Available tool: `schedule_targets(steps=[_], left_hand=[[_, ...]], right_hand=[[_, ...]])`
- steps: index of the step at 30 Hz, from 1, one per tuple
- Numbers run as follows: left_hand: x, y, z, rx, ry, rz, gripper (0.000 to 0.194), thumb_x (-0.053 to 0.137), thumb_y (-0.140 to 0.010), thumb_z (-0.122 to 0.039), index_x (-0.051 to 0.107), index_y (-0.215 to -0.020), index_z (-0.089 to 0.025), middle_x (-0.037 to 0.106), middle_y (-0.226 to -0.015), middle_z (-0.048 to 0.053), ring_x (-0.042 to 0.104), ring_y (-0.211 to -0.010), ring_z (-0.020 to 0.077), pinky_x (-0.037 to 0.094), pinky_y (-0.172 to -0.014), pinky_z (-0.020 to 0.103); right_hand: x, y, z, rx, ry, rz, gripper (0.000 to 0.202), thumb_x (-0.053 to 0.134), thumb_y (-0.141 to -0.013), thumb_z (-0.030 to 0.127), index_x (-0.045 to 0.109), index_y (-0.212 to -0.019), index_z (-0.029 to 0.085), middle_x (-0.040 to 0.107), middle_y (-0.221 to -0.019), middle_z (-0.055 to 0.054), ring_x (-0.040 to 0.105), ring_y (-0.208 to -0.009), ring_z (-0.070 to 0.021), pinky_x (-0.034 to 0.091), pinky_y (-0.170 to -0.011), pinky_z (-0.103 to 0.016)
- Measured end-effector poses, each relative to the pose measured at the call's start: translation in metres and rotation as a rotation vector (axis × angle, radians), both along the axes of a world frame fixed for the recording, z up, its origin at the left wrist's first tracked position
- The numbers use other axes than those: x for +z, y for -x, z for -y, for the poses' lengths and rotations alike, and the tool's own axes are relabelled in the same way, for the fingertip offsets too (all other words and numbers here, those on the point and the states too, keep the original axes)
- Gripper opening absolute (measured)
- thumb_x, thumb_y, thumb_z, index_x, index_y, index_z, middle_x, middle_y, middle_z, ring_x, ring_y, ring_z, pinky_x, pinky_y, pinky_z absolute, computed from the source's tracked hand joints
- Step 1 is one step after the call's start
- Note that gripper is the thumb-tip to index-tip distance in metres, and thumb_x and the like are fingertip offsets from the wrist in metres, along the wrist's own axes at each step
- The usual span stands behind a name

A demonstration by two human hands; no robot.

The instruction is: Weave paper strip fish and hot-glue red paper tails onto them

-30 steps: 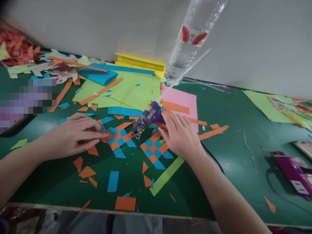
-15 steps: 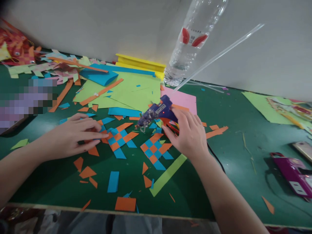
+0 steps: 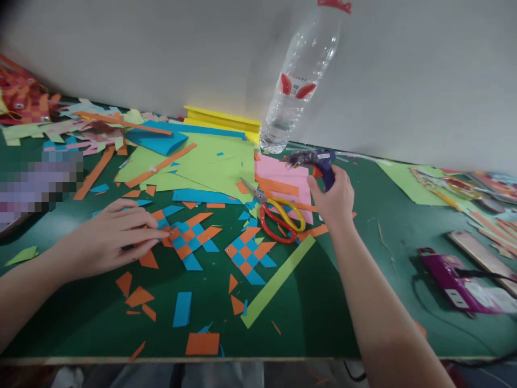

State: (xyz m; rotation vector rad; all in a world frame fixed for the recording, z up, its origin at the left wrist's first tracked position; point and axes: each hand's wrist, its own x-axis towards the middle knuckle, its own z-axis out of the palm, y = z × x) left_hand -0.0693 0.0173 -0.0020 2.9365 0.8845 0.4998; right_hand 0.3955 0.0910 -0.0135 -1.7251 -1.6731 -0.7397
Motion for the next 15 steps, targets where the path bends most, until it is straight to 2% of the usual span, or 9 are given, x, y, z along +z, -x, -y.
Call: schedule_targets(steps=[4, 8, 11, 15], left_hand=[[0.002, 0.001, 0.0, 0.019, -0.03, -0.036, 0.021, 0.045, -0.094, -0.018, 0.065, -0.096, -0.023, 0.067, -0.09, 0.0, 0.058, -0.084, 0.0158, 0.041, -0.091, 0.042], [0.001, 0.0, -0.001, 0.038, -0.051, -0.04, 0.02, 0.045, -0.094, -0.018, 0.064, -0.092, -0.023, 0.067, -0.087, -0.001, 0.058, -0.082, 0.0152, 0.04, -0.091, 0.041], [0.0, 0.0, -0.001, 0.041, -0.058, 0.0, 0.019, 0.045, -0.094, -0.018, 0.064, -0.093, -0.022, 0.067, -0.087, -0.001, 0.058, -0.082, 0.0156, 0.04, -0.091, 0.042], [-0.001, 0.0, -0.002, 0.036, -0.048, 0.029, 0.017, 0.047, -0.092, -0.017, 0.063, -0.092, -0.023, 0.067, -0.086, 0.0, 0.06, -0.082, 0.0166, 0.04, -0.091, 0.042]], right_hand=[[-0.008, -0.028, -0.036, -0.062, -0.003, -0.025, 0.052, 0.052, -0.077, 0.068, 0.058, -0.08, 0.016, 0.054, -0.057, -0.004, 0.042, -0.048, -0.0134, 0.033, -0.047, -0.029], [-0.019, -0.043, -0.065, -0.103, 0.031, -0.048, 0.053, 0.05, -0.075, 0.07, 0.054, -0.068, 0.018, 0.045, -0.05, 0.001, 0.029, -0.042, -0.0084, 0.031, -0.045, -0.028], [-0.027, -0.046, -0.081, -0.152, 0.073, -0.08, 0.058, 0.053, -0.07, 0.073, 0.057, -0.067, 0.015, 0.048, -0.05, -0.001, 0.031, -0.042, -0.0086, 0.031, -0.045, -0.03], [-0.032, -0.042, -0.093, -0.239, 0.163, -0.138, 0.07, 0.057, -0.065, 0.074, 0.062, -0.073, 0.004, 0.056, -0.055, -0.013, 0.041, -0.044, -0.0128, 0.032, -0.045, -0.033]])
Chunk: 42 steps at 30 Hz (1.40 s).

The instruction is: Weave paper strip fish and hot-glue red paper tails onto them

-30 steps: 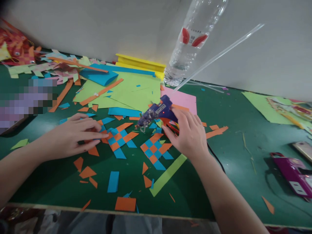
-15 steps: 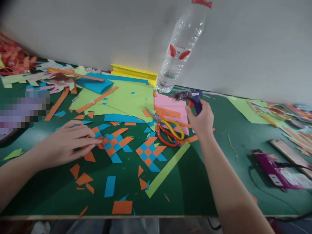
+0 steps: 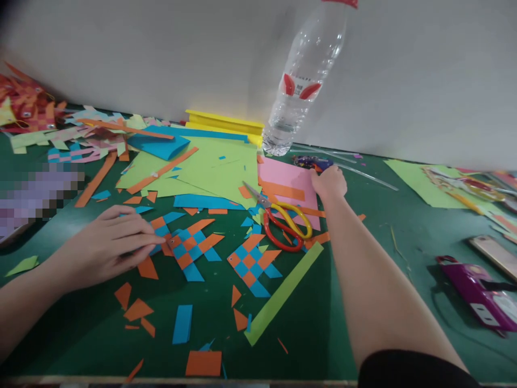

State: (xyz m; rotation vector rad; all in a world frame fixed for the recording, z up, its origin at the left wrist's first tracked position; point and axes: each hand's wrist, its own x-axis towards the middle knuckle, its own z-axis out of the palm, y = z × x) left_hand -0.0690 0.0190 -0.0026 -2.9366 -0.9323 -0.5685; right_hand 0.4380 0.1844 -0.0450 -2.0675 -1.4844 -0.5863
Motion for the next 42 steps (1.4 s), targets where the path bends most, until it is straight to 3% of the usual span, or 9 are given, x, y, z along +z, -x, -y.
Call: schedule_targets(steps=[7, 12, 15, 18, 20, 23, 30, 36, 42], left_hand=[[0.001, 0.001, 0.0, -0.001, -0.008, -0.04, 0.016, 0.048, -0.093, -0.016, 0.063, -0.095, -0.02, 0.067, -0.087, 0.001, 0.059, -0.083, 0.0163, 0.039, -0.09, 0.041], [-0.002, 0.001, -0.001, -0.013, -0.066, -0.024, 0.018, 0.047, -0.094, -0.019, 0.066, -0.093, -0.021, 0.066, -0.085, -0.001, 0.058, -0.08, 0.0148, 0.039, -0.089, 0.038], [-0.006, 0.001, -0.004, -0.034, -0.124, 0.05, 0.018, 0.048, -0.094, -0.022, 0.066, -0.091, -0.022, 0.066, -0.083, -0.002, 0.058, -0.077, 0.014, 0.04, -0.087, 0.037], [-0.006, 0.002, -0.005, -0.046, -0.137, 0.068, 0.015, 0.05, -0.094, -0.02, 0.065, -0.091, -0.021, 0.067, -0.084, -0.001, 0.058, -0.078, 0.0146, 0.04, -0.088, 0.037], [-0.005, 0.003, -0.005, -0.047, -0.143, 0.067, 0.015, 0.05, -0.094, -0.02, 0.065, -0.092, -0.021, 0.068, -0.084, 0.0, 0.059, -0.079, 0.015, 0.04, -0.089, 0.038], [-0.002, 0.004, -0.005, -0.039, -0.155, 0.05, 0.015, 0.051, -0.094, -0.02, 0.065, -0.092, -0.021, 0.068, -0.083, 0.001, 0.06, -0.08, 0.016, 0.04, -0.088, 0.039], [-0.002, 0.005, -0.005, -0.032, -0.171, 0.006, 0.015, 0.05, -0.094, -0.021, 0.065, -0.092, -0.02, 0.067, -0.082, 0.0, 0.06, -0.078, 0.0161, 0.04, -0.088, 0.039], [-0.004, 0.005, -0.005, -0.034, -0.179, -0.002, 0.014, 0.051, -0.093, -0.021, 0.065, -0.091, -0.02, 0.068, -0.082, 0.0, 0.06, -0.079, 0.0161, 0.04, -0.088, 0.038], [-0.004, 0.004, -0.006, -0.023, -0.18, -0.012, 0.015, 0.051, -0.094, -0.022, 0.065, -0.09, -0.021, 0.067, -0.082, -0.001, 0.059, -0.078, 0.0156, 0.039, -0.089, 0.037]], right_hand=[[0.015, 0.021, 0.001, -0.053, 0.062, -0.084, 0.072, 0.063, -0.063, 0.067, 0.062, -0.084, -0.003, 0.062, -0.08, -0.031, 0.059, -0.074, -0.0292, 0.041, -0.059, -0.041], [0.052, 0.059, 0.026, 0.032, -0.013, -0.101, 0.057, 0.064, -0.074, 0.046, 0.059, -0.101, -0.004, 0.06, -0.102, -0.034, 0.057, -0.098, -0.0336, 0.042, -0.081, -0.048], [0.08, 0.098, 0.068, 0.192, -0.041, -0.096, 0.041, 0.06, -0.081, 0.033, 0.056, -0.113, 0.009, 0.064, -0.107, -0.018, 0.06, -0.08, -0.0165, 0.046, -0.08, -0.034], [0.098, 0.138, 0.122, 0.641, 0.102, -0.077, 0.024, 0.06, -0.084, 0.032, 0.062, -0.102, 0.018, 0.068, -0.09, -0.007, 0.062, -0.079, -0.0153, 0.047, -0.075, -0.03], [0.098, 0.156, 0.153, 0.937, 0.274, 0.01, 0.02, 0.062, -0.084, 0.034, 0.064, -0.099, 0.021, 0.069, -0.09, -0.004, 0.063, -0.082, -0.016, 0.048, -0.077, -0.031], [0.087, 0.165, 0.178, 1.066, 0.402, 0.008, 0.019, 0.061, -0.087, 0.033, 0.065, -0.101, 0.022, 0.07, -0.095, -0.004, 0.062, -0.092, -0.0184, 0.046, -0.086, -0.035], [0.066, 0.151, 0.175, 1.093, 0.787, -0.05, 0.039, 0.069, -0.078, 0.048, 0.064, -0.112, 0.03, 0.066, -0.114, -0.001, 0.055, -0.112, -0.0239, 0.036, -0.1, -0.045], [0.064, 0.15, 0.175, 1.131, 0.804, -0.054, 0.055, 0.072, -0.075, 0.049, 0.058, -0.124, 0.027, 0.064, -0.116, -0.003, 0.053, -0.115, -0.0244, 0.023, -0.111, -0.049], [0.065, 0.152, 0.177, 1.086, 0.81, -0.167, 0.04, 0.058, -0.087, 0.035, 0.056, -0.126, 0.026, 0.068, -0.101, -0.003, 0.06, -0.096, -0.0198, 0.044, -0.089, -0.037]])
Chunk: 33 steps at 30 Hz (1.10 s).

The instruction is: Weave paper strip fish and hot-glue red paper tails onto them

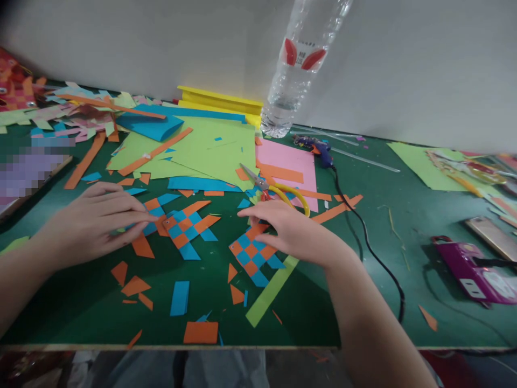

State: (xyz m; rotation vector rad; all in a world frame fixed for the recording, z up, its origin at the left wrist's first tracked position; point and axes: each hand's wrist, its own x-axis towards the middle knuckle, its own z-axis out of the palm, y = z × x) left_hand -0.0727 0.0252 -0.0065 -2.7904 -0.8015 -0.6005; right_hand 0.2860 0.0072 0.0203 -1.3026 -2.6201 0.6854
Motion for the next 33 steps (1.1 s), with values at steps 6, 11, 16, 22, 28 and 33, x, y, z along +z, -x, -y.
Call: schedule_targets(steps=[6, 11, 16, 22, 28, 33], left_hand=[[0.001, -0.001, 0.001, -0.009, -0.01, -0.008, 0.015, 0.049, -0.094, -0.022, 0.064, -0.09, -0.021, 0.068, -0.082, -0.001, 0.059, -0.078, 0.0159, 0.039, -0.088, 0.038], [-0.001, 0.001, 0.0, -0.003, -0.004, 0.005, 0.015, 0.049, -0.094, -0.023, 0.062, -0.088, -0.022, 0.067, -0.081, -0.002, 0.059, -0.077, 0.016, 0.039, -0.089, 0.039], [-0.001, 0.001, 0.0, -0.008, -0.016, 0.017, 0.015, 0.048, -0.095, -0.024, 0.061, -0.087, -0.022, 0.067, -0.081, -0.002, 0.058, -0.076, 0.0156, 0.039, -0.087, 0.037], [0.003, 0.001, 0.002, -0.017, -0.012, -0.017, 0.014, 0.05, -0.094, -0.019, 0.063, -0.088, -0.021, 0.068, -0.082, -0.001, 0.059, -0.078, 0.0157, 0.038, -0.089, 0.037], [0.003, -0.001, 0.001, -0.018, -0.006, -0.016, 0.017, 0.049, -0.094, -0.021, 0.064, -0.087, -0.021, 0.068, -0.082, 0.0, 0.059, -0.077, 0.0151, 0.037, -0.09, 0.036], [0.002, -0.002, 0.001, -0.031, 0.012, -0.016, 0.016, 0.049, -0.094, -0.019, 0.064, -0.089, -0.02, 0.068, -0.083, 0.0, 0.058, -0.076, 0.0151, 0.036, -0.09, 0.036]], right_hand=[[0.008, 0.002, 0.002, -0.063, 0.085, -0.051, 0.038, 0.059, -0.087, 0.04, 0.059, -0.123, 0.028, 0.068, -0.106, -0.003, 0.062, -0.095, -0.0184, 0.047, -0.082, -0.033], [0.007, 0.003, 0.004, 0.049, 0.091, 0.055, 0.044, 0.07, -0.077, 0.046, 0.063, -0.116, 0.028, 0.066, -0.112, -0.004, 0.056, -0.11, -0.0246, 0.032, -0.105, -0.047], [0.006, 0.006, 0.004, 0.041, 0.089, 0.068, 0.032, 0.066, -0.081, 0.04, 0.064, -0.11, 0.027, 0.066, -0.104, -0.004, 0.057, -0.103, -0.0233, 0.032, -0.102, -0.048], [0.004, 0.012, 0.003, 0.051, 0.044, -0.046, 0.023, 0.05, -0.092, 0.031, 0.063, -0.11, 0.024, 0.067, -0.094, -0.004, 0.06, -0.092, -0.0189, 0.043, -0.09, -0.039], [0.005, 0.008, 0.003, 0.055, 0.028, -0.001, 0.037, 0.063, -0.084, 0.044, 0.061, -0.116, 0.026, 0.063, -0.114, -0.006, 0.054, -0.111, -0.0239, 0.039, -0.098, -0.043], [0.004, -0.001, 0.002, -0.007, 0.027, 0.165, 0.036, 0.067, -0.078, 0.052, 0.066, -0.106, 0.03, 0.058, -0.113, -0.006, 0.05, -0.111, -0.0275, 0.036, -0.097, -0.049]])
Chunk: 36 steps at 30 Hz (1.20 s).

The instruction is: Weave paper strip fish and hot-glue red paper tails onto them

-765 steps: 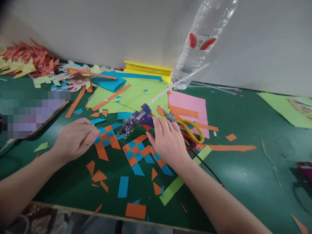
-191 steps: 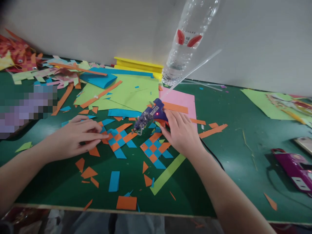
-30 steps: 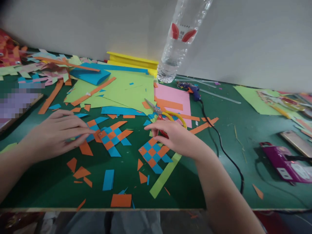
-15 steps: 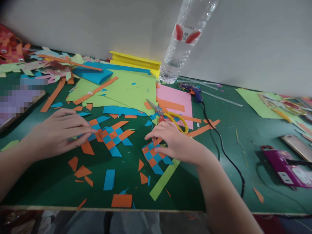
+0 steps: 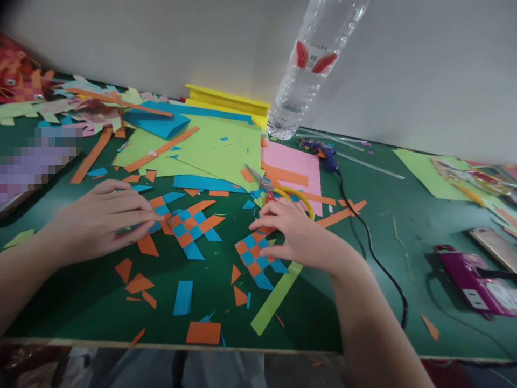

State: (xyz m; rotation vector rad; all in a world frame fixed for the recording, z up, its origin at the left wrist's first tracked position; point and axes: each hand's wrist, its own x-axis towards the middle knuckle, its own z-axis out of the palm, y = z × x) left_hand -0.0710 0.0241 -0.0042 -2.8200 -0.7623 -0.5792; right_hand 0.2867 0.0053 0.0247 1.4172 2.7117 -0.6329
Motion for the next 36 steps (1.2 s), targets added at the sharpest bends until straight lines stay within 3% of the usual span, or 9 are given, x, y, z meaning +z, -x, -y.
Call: schedule_targets(steps=[7, 18, 22, 27, 31, 36], left_hand=[[-0.001, 0.0, 0.0, -0.002, -0.024, 0.005, 0.014, 0.05, -0.094, -0.02, 0.062, -0.088, -0.021, 0.068, -0.081, -0.001, 0.059, -0.076, 0.0151, 0.037, -0.088, 0.036], [0.0, 0.0, 0.0, -0.002, -0.02, -0.001, 0.017, 0.047, -0.096, -0.021, 0.063, -0.089, -0.021, 0.068, -0.082, -0.001, 0.058, -0.076, 0.0143, 0.036, -0.088, 0.035], [0.001, -0.001, 0.0, -0.006, -0.017, 0.003, 0.019, 0.047, -0.096, -0.02, 0.064, -0.088, -0.021, 0.067, -0.08, -0.001, 0.057, -0.074, 0.0139, 0.037, -0.087, 0.035], [0.001, -0.002, 0.001, -0.011, -0.002, -0.005, 0.019, 0.046, -0.096, -0.021, 0.065, -0.09, -0.021, 0.067, -0.081, -0.001, 0.058, -0.076, 0.0142, 0.037, -0.087, 0.035], [0.001, -0.001, 0.001, -0.01, -0.012, -0.018, 0.021, 0.045, -0.096, -0.021, 0.065, -0.089, -0.02, 0.066, -0.08, 0.0, 0.057, -0.075, 0.0144, 0.037, -0.086, 0.035], [0.001, -0.002, 0.001, -0.022, 0.019, -0.004, 0.018, 0.046, -0.096, -0.019, 0.063, -0.089, -0.02, 0.066, -0.08, -0.001, 0.057, -0.072, 0.0131, 0.036, -0.086, 0.035]], right_hand=[[-0.005, 0.002, -0.001, 0.04, -0.04, -0.061, 0.024, 0.069, -0.078, 0.044, 0.06, -0.088, 0.025, 0.058, -0.11, -0.005, 0.052, -0.107, -0.0243, 0.035, -0.096, -0.045], [-0.003, 0.006, -0.004, 0.132, -0.119, -0.19, 0.011, 0.06, -0.086, 0.032, 0.06, -0.078, 0.024, 0.065, -0.102, -0.002, 0.057, -0.1, -0.0199, 0.034, -0.098, -0.045], [0.003, 0.006, -0.003, 0.093, -0.107, -0.295, 0.01, 0.064, -0.083, 0.031, 0.063, -0.075, 0.025, 0.065, -0.102, -0.002, 0.058, -0.101, -0.0201, 0.04, -0.095, -0.042], [0.004, 0.007, -0.002, 0.022, 0.008, -0.497, 0.005, 0.067, -0.081, 0.029, 0.065, -0.083, 0.025, 0.069, -0.089, -0.001, 0.062, -0.085, -0.0159, 0.049, -0.082, -0.034], [-0.002, 0.016, -0.001, -0.179, -0.004, -0.481, 0.013, 0.067, -0.081, 0.036, 0.068, -0.084, 0.024, 0.07, -0.084, -0.001, 0.064, -0.077, -0.0153, 0.052, -0.074, -0.03], [-0.013, 0.031, -0.004, -0.245, -0.021, -0.441, 0.013, 0.067, -0.08, 0.034, 0.07, -0.083, 0.023, 0.071, -0.08, -0.001, 0.065, -0.07, -0.015, 0.054, -0.067, -0.029]])
